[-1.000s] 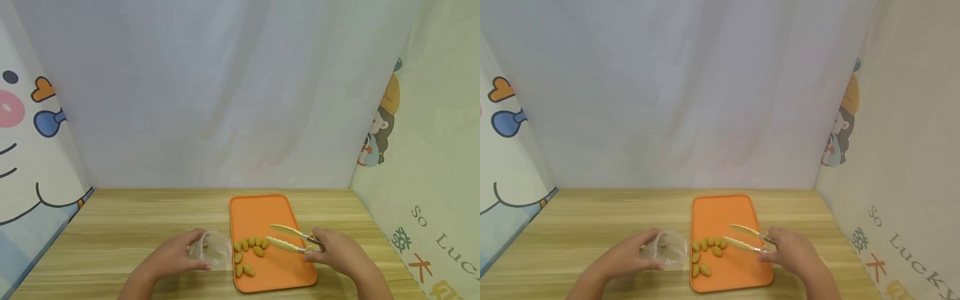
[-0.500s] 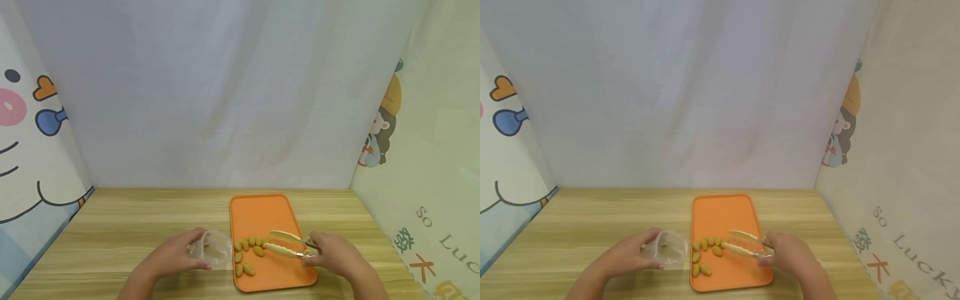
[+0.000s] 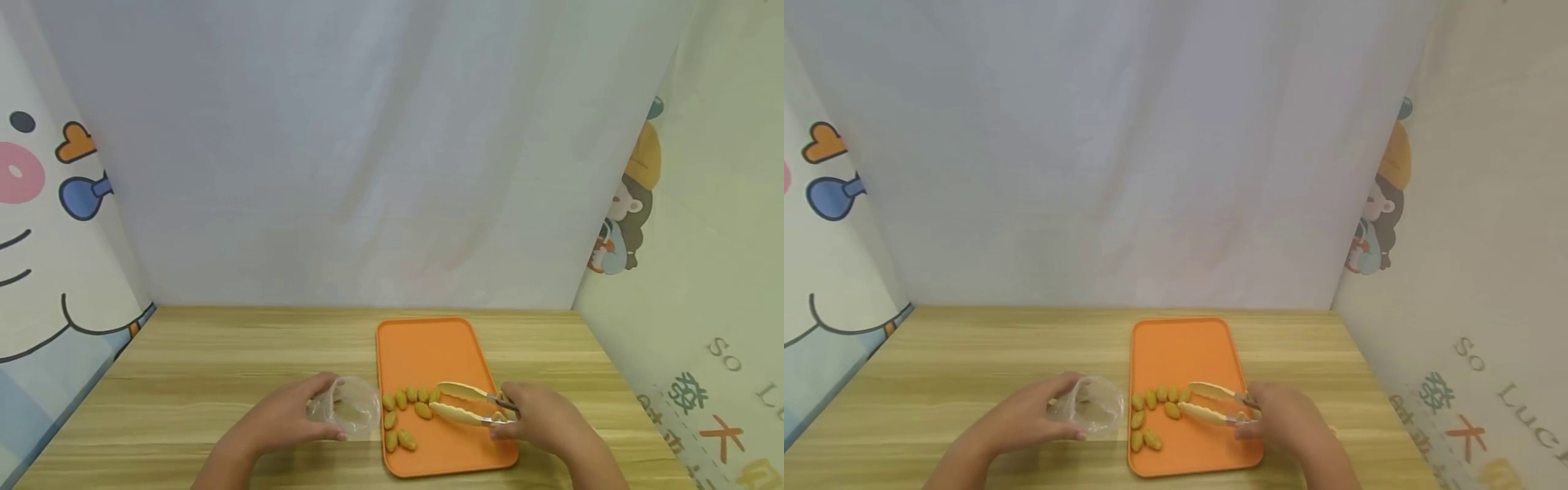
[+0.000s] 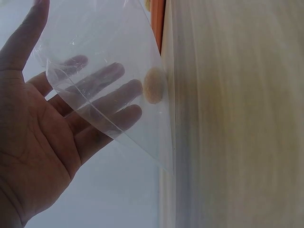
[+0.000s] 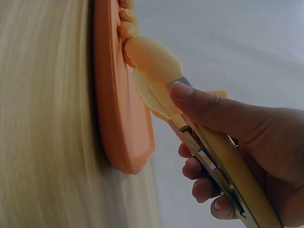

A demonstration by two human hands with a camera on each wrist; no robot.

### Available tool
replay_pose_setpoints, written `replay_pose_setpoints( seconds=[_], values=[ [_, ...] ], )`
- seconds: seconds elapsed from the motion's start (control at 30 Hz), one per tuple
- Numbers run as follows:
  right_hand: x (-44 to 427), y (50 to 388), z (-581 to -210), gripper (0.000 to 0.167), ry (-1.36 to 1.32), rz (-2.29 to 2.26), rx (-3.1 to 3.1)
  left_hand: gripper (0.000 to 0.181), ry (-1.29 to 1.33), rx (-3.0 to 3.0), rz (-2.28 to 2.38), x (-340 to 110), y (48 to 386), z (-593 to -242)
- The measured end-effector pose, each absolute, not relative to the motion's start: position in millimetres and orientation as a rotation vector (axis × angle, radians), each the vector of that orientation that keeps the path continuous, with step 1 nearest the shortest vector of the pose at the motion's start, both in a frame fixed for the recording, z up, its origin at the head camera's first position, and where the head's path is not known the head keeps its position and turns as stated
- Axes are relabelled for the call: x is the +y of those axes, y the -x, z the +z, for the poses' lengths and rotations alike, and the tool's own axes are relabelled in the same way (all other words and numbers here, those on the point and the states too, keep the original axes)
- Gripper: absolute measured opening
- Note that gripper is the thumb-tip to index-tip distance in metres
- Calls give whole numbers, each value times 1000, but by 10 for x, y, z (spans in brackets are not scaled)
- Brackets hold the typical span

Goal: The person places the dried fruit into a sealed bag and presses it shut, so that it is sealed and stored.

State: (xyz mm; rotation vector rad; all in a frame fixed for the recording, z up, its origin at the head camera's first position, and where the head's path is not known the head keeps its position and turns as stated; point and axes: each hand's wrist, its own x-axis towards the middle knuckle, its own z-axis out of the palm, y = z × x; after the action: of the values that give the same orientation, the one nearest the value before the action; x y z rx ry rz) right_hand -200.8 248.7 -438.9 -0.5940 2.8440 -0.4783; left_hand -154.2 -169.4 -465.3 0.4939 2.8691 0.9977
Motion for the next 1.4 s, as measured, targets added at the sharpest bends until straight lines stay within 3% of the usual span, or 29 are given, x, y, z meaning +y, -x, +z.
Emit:
replay_pose_setpoints(
  seconds=[1.4],
  values=[
    [2428,2034,-4428,42,584,-380,2900,79,-514,2880,996,-1691,1563,-4691]
  ],
)
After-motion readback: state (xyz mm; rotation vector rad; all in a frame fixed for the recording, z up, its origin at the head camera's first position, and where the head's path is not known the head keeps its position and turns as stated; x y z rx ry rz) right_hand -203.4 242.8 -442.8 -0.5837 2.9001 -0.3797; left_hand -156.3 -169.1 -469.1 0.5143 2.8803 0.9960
